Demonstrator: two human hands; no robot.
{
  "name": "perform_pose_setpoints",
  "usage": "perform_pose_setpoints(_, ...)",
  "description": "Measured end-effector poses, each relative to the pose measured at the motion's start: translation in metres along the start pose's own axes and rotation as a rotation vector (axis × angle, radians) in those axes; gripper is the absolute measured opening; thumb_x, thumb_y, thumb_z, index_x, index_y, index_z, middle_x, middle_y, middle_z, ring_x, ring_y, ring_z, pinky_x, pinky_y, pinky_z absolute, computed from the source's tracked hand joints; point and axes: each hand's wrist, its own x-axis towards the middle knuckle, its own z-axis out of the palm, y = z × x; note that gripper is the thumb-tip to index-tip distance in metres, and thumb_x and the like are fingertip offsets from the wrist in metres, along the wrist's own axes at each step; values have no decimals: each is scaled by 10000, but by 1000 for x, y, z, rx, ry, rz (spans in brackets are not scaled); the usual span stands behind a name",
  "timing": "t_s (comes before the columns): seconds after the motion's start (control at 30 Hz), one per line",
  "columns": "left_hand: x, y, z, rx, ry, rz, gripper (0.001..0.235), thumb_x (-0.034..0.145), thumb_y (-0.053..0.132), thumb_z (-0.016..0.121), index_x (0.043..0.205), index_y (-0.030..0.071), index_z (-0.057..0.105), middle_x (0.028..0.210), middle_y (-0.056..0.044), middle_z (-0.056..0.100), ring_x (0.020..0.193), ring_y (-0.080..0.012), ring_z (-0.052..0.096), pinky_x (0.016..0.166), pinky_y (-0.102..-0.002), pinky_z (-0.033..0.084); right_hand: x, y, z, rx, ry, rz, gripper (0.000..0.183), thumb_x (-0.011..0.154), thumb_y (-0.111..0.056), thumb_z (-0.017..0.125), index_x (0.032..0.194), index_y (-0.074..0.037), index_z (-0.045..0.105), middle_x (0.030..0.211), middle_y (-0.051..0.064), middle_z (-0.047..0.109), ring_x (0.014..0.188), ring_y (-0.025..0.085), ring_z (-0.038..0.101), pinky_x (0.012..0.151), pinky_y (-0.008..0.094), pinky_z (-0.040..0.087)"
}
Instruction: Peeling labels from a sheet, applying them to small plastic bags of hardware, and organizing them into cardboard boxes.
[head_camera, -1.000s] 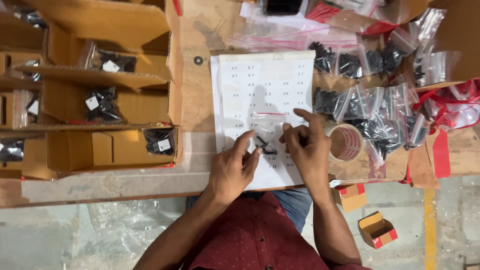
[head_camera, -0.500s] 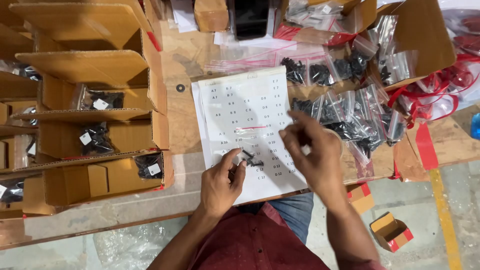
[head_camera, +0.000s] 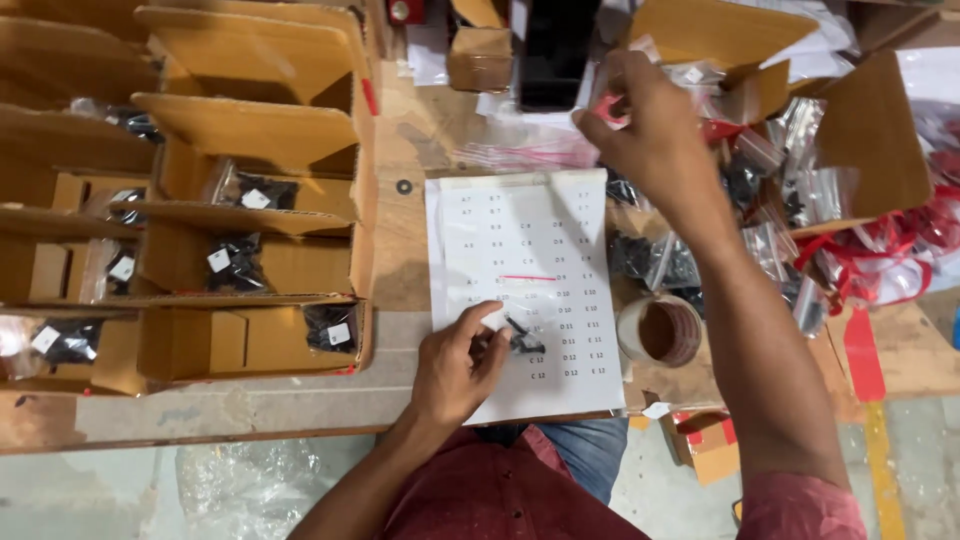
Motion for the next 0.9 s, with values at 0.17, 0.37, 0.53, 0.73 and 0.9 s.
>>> perform_pose_setpoints(0.17, 29, -2, 4, -54, 53, 18, 314, 963, 126, 716, 1253, 27, 651, 729, -77, 730, 549, -108, 674, 467, -263, 523, 37, 63, 87, -41, 105, -59, 881, 874, -167, 897, 1473, 138, 328, 1333, 347, 573, 1235, 468, 566, 1004, 507, 505)
perform_pose_setpoints(0.37, 36, -13, 9, -109, 76, 53, 255, 972, 120, 712, 1202, 13, 685, 738, -70, 721, 567, -102, 654, 496, -257, 515, 48, 68, 130, -182, 265, -51, 1188, 803, -156, 938, 1484, 244, 51, 1319, 458, 479, 1221, 574, 503, 1085, 562, 404)
perform_pose_setpoints(0.53, 35, -19, 10, -67, 89, 63, 224, 963, 124, 718, 1162, 21, 706, 760, -76, 728, 589, -123, 672, 525, -275, 536, 52, 88, 152, -131, 262, -16, 1245, 823, -162, 940, 1467, 269, -34, 1296, 496, 468, 1183, 574, 526, 1063, 533, 441)
perform_pose_setpoints(0.73, 37, -21, 11, -53, 69, 100, 215, 972, 130, 708, 1162, 30, 707, 794, -86, 736, 646, -144, 713, 568, -284, 568, 53, 89, 156, -60, 267, 45, 1202, 878, -139, 890, 1495, 253, -65, 1219, 450, 580, 1093, 510, 643, 1004, 475, 533)
perform_pose_setpoints(0.9, 33, -28, 10, -232, 123, 65, 195, 1006, 94, 669, 1165, -18, 683, 832, -86, 740, 692, -126, 726, 578, -273, 587, 41, 79, 149, -67, 250, 69, 1203, 880, -125, 874, 1502, 233, -91, 1107, 418, 636, 973, 504, 677, 897, 476, 555)
